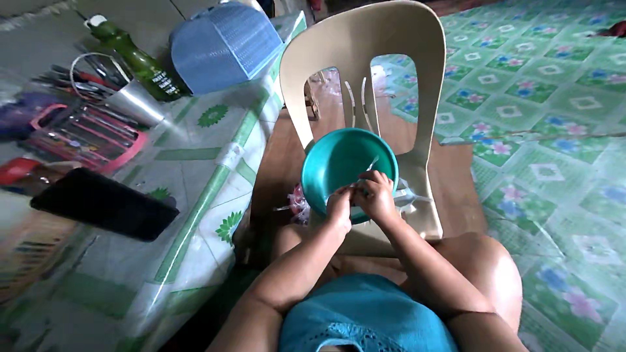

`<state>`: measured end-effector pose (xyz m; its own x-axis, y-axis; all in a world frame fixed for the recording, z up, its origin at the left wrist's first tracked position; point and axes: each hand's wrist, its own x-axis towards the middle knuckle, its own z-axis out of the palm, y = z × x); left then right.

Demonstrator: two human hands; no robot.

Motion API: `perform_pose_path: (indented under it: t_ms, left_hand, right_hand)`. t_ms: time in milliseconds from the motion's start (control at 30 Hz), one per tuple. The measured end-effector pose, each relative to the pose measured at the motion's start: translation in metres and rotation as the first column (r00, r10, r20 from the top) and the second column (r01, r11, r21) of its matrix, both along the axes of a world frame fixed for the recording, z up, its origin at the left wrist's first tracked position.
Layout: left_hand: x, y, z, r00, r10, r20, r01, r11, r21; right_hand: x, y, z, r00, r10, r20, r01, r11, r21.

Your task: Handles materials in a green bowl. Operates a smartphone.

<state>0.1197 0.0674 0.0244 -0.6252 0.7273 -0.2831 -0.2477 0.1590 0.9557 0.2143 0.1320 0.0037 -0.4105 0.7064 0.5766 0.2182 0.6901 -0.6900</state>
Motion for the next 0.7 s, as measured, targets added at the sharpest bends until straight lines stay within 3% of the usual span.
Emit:
perform_pose_path:
  t_ms: [133,233,333,400,500,567,633,700]
  left_hand:
    - [-0.011,-0.006,-0.006,0.931,-0.183,-0.315,0.198,0.98,0.015]
    - [-0.024,-0.009,-0.001,0.901,-0.31,-0.304,0.346,0.936,0.071]
    - [-0.028,-0.008,0.005,0.916,-0.32,-0.243,0.345,0.936,0.067]
    - [-0.03,-0.006,0.004,0.924,-0.293,-0.244,0.316,0.947,0.058]
    - [-0.036,-0.007,0.002,0.849,-0.337,-0.407,0.374,0.927,0.014]
    - [-0.036,-0.009,0.004,0.816,-0.351,-0.459,0.38,0.924,-0.032]
    - [-0.03,-0.012,0.005,0.883,-0.253,-0.396,0.268,0.963,-0.019]
    - [-0.021,-0.011,0.009,0.992,-0.098,-0.075,0.102,0.993,0.055]
  right_hand:
    - [0.012,0.015,0.013,0.994,0.047,0.096,-0.017,0.956,-0.291]
    - [0.02,0.025,0.017,0.969,0.219,0.111,-0.17,0.925,-0.339]
    - [0.019,0.025,0.013,0.966,0.26,0.016,-0.244,0.925,-0.292]
    - [0.018,0.022,0.017,0.96,0.279,0.0,-0.259,0.894,-0.365]
    - [0.02,0.021,0.023,0.956,0.291,0.043,-0.234,0.841,-0.487]
    - [0.017,0.02,0.019,0.968,0.249,0.035,-0.209,0.873,-0.44]
    - [0.013,0.016,0.013,0.973,0.223,-0.055,-0.229,0.919,-0.322]
    - [0.008,0.014,0.007,0.95,0.255,-0.182,-0.291,0.932,-0.216]
